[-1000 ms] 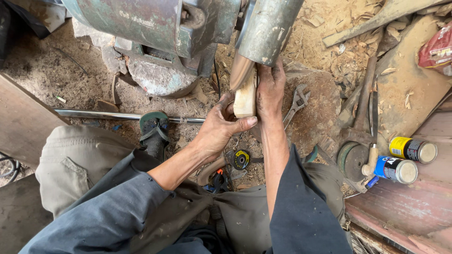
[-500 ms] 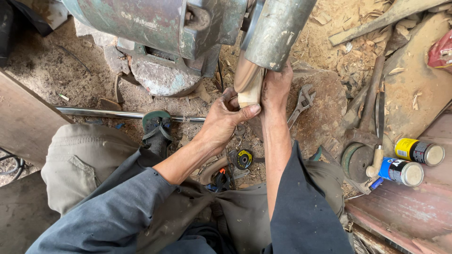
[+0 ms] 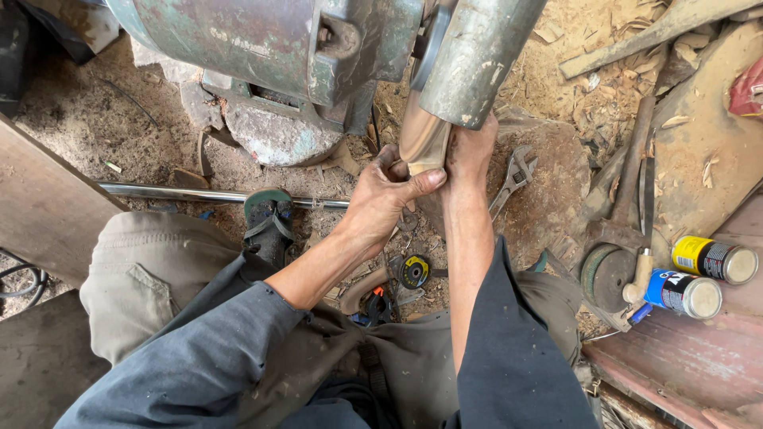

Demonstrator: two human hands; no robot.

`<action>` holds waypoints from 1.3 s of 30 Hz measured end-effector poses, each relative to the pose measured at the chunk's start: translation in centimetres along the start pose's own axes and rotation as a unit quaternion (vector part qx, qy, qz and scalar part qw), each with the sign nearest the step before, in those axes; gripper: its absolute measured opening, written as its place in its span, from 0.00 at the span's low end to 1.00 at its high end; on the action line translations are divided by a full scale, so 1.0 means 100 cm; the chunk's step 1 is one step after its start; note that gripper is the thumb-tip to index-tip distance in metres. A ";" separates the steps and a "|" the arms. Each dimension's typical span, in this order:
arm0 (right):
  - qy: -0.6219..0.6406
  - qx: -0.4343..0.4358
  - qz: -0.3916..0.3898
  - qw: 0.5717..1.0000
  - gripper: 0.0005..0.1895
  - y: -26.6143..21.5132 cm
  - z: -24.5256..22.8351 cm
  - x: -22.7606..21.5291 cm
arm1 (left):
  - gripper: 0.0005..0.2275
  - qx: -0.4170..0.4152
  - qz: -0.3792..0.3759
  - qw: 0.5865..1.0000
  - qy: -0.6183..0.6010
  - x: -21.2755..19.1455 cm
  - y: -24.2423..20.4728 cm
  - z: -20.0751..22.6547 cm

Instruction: The person holds a small piece of wood and presses it against a rotating grinding wheel to shape its edges. The person repeatedly rotates and repositions the wood to grind different sides while seated on the floor.

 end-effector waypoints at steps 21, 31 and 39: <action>0.211 0.145 -0.118 0.959 0.29 -0.043 -0.003 -0.032 | 0.46 0.009 -0.064 0.989 0.131 0.015 -0.043 -0.009; 0.050 0.078 -0.133 0.987 0.28 -0.068 -0.032 -0.006 | 0.48 -0.009 -0.055 0.990 0.132 0.007 -0.052 -0.017; -0.038 -0.052 -0.100 0.993 0.21 -0.045 -0.024 0.017 | 0.42 -0.006 -0.067 0.996 0.058 -0.005 -0.032 -0.016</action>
Point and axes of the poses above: each hand's wrist, its own y-axis towards the middle knuckle, its own x-axis out of the palm, z = x × y, the point moved 3 cm from there along y, towards the middle knuckle, and after that the axes turned 8 degrees about y, right-handed, at the moved point
